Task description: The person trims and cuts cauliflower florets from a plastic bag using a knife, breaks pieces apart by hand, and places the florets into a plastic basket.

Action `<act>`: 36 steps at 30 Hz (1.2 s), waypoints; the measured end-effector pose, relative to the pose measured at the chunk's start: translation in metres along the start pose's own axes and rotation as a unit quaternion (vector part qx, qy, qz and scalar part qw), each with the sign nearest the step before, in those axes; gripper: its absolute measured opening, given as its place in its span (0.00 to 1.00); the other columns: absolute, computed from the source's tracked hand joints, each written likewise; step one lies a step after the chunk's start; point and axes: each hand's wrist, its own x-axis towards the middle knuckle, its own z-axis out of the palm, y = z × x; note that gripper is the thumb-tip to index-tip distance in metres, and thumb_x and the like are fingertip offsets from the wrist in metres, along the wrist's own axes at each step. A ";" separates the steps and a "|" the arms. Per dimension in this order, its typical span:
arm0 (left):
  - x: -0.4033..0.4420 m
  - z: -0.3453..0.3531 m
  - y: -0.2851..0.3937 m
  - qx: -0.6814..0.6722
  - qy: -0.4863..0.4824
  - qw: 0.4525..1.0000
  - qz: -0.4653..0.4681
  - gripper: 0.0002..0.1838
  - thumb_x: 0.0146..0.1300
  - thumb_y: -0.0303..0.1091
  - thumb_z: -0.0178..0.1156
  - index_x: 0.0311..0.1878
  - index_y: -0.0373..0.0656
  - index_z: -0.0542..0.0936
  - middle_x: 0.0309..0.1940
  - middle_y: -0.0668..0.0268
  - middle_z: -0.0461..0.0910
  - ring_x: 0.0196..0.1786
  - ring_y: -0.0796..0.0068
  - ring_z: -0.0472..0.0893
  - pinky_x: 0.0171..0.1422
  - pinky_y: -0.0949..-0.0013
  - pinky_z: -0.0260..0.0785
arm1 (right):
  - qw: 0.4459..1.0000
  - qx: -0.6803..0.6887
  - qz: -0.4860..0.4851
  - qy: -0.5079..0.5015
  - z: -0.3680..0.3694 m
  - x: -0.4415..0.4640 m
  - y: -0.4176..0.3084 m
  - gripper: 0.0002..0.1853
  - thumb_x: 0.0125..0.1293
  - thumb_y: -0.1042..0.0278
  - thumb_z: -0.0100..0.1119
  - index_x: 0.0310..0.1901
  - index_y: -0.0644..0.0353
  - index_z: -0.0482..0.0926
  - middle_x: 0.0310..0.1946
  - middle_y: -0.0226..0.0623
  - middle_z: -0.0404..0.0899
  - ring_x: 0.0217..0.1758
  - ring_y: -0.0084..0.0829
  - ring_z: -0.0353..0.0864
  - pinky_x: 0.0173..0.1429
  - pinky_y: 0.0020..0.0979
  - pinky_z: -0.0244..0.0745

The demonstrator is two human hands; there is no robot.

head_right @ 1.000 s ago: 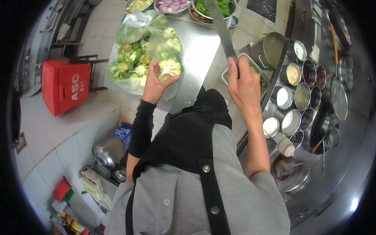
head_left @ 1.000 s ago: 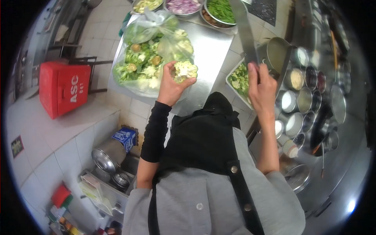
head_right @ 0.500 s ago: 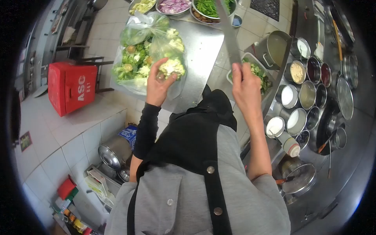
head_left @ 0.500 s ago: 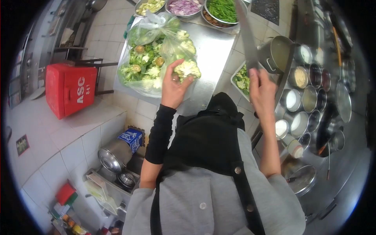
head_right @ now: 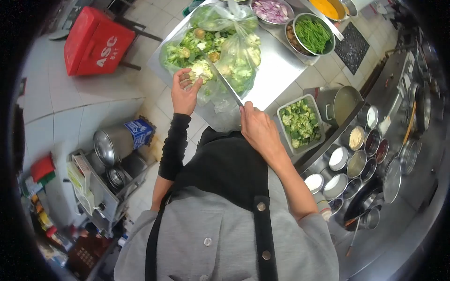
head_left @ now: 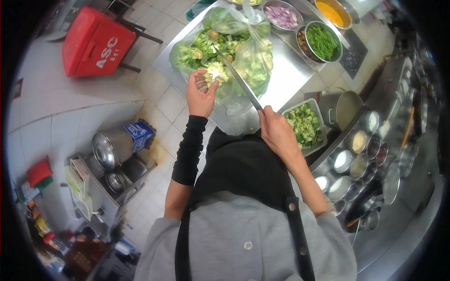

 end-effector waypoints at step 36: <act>0.002 -0.002 -0.042 0.033 0.007 0.998 0.048 0.22 0.64 0.20 0.74 0.61 0.41 0.81 0.56 0.59 0.74 0.58 0.63 0.81 0.59 0.61 0.83 | 0.993 -0.091 -0.058 -0.048 0.026 -0.002 0.005 0.09 0.83 0.70 0.53 0.42 0.65 0.70 0.27 0.59 0.81 0.32 0.62 0.86 0.38 0.57 0.80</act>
